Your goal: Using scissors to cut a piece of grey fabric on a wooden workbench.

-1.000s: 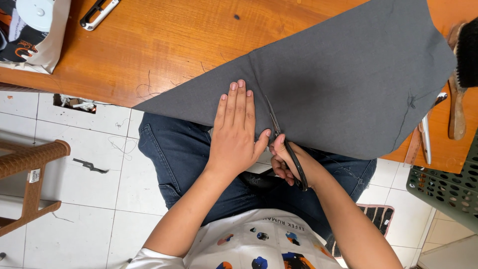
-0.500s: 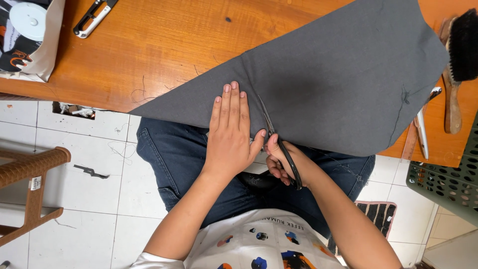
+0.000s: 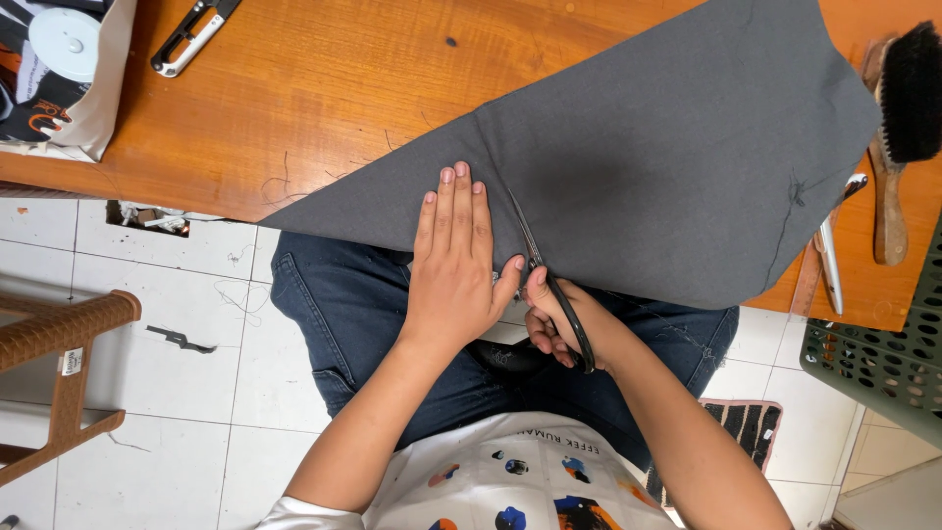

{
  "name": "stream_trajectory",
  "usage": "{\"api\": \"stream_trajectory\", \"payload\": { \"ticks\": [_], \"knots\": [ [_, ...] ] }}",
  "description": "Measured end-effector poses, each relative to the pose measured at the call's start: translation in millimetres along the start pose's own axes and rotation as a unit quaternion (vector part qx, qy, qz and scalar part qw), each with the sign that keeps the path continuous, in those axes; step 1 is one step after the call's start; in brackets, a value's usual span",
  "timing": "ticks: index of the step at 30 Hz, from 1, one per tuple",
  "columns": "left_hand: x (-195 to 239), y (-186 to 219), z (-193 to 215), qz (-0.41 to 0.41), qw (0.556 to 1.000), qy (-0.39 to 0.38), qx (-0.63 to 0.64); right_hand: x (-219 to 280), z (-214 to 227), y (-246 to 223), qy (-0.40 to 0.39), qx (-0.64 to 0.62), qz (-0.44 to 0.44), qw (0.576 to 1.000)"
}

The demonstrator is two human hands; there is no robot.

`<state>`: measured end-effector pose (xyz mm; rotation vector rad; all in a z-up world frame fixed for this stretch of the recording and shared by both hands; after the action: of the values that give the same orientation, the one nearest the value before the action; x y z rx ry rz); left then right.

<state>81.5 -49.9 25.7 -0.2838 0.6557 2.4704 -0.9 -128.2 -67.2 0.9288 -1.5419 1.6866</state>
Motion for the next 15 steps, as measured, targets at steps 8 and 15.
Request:
{"api": "stream_trajectory", "payload": {
  "ticks": [8,15],
  "knots": [
    [3.7,-0.9,0.2,0.005,1.0,-0.005,0.005,5.1,3.1,9.8,0.005,0.011,-0.01,1.0],
    [3.4,-0.5,0.8,0.004,1.0,-0.003,0.005,-2.3,2.0,7.2,-0.005,0.024,0.022,0.999]
  ]
}}
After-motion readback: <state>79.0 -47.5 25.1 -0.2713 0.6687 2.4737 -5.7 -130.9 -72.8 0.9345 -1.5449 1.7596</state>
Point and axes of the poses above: each hand's wrist, its own x-axis away from the middle knuckle, its own z-axis out of the back of the hand, y = z × x, the point moved 10 cm from there along -x, towards the middle knuckle, and after that the axes turned 6 degrees about y, right-handed, at the moved point
